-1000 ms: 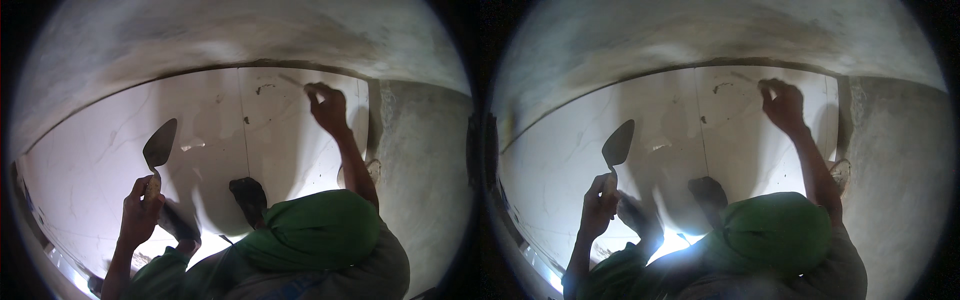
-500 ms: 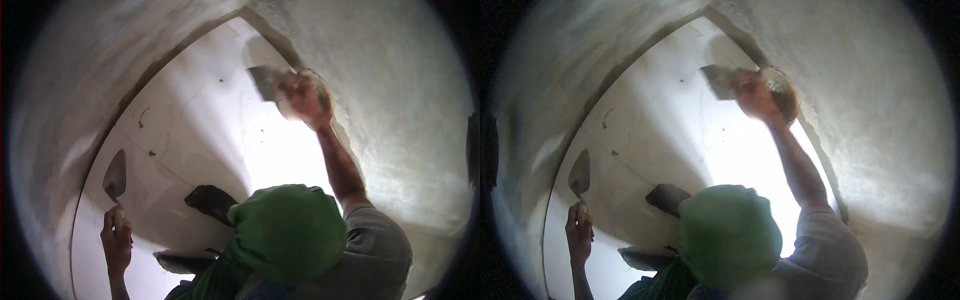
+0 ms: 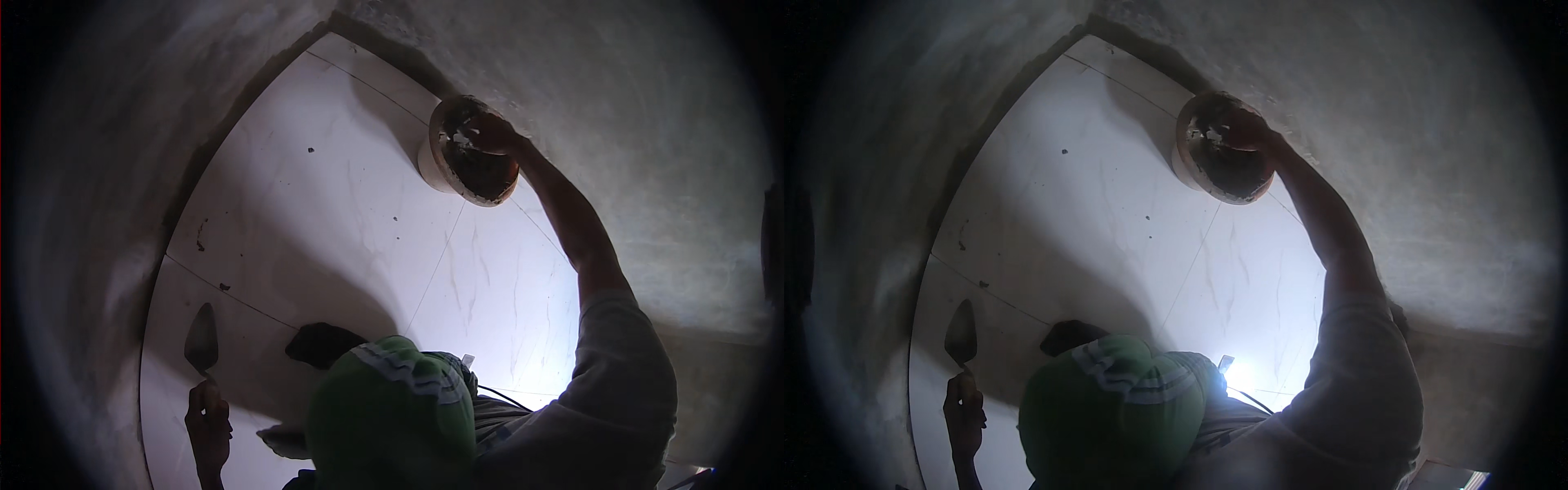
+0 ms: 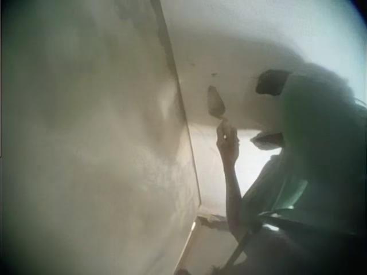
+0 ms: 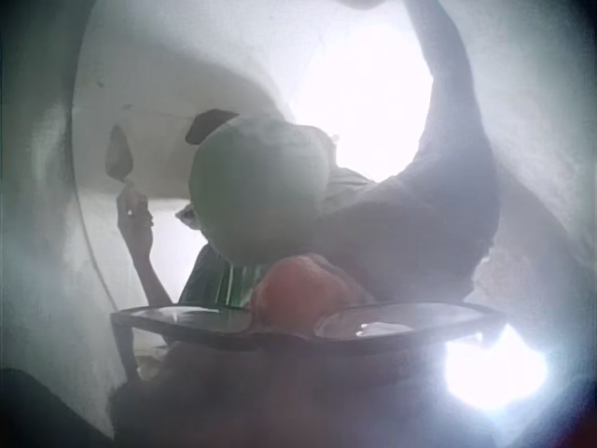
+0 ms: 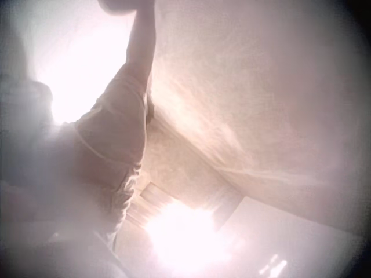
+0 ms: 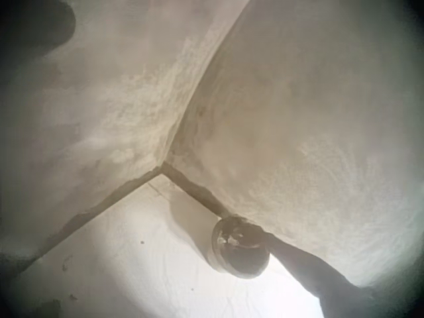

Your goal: The person applies mortar to the junction between white tiles and a concrete wall using a trowel and a small scraper, scooping material from a bucket and smoothing it into the gap.

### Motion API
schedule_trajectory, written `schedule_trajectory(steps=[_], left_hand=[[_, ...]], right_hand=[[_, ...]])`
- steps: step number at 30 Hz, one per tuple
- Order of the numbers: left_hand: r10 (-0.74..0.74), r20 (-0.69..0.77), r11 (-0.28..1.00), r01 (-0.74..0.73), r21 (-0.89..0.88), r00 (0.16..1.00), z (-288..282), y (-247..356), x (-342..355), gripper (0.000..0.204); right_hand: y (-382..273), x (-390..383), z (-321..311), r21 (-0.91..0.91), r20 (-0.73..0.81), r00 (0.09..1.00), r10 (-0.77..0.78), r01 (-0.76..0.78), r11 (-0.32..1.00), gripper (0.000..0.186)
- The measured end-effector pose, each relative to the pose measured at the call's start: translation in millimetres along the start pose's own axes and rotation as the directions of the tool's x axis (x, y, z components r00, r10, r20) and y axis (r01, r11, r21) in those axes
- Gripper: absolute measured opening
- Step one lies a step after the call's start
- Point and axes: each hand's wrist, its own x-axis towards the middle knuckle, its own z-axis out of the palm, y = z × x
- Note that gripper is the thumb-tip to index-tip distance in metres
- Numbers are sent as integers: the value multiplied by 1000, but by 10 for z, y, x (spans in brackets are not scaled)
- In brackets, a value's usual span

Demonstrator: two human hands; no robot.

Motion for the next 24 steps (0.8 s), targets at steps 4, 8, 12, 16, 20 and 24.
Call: schedule_trajectory(steps=[4, 8, 12, 16, 20, 24], left_hand=[[46, -1, 998, -46, 30, 999, 58, 70, 15, 47], [23, -26, 999, -22, 30, 999, -1, 81, -90, 46], [-33, -63, 999, 35, 27, 997, 42, 180, -71, 45], [38, -24, 999, -37, 13, 999, 11, 103, 1, 43], [23, -62, 999, -25, -22, 998, -41, 58, -5, 43], [89, -64, 994, -93, -57, 994, -152, -63, -57, 42]], right_hand=[[137, 101, 117, -15, 166, 986, -23, 25, 1000, 28], [-599, 112, -304, -159, 348, 937, 22, 36, 987, 27], [-698, -39, -424, -62, 355, 931, -84, 113, 992, 30], [-220, -69, -504, 25, 557, 827, -70, 68, 997, 32], [-162, -35, -1147, 605, 523, 848, -83, -301, 737, 26], [-831, -99, -1475, 885, 342, 925, -165, -258, 387, 24]])
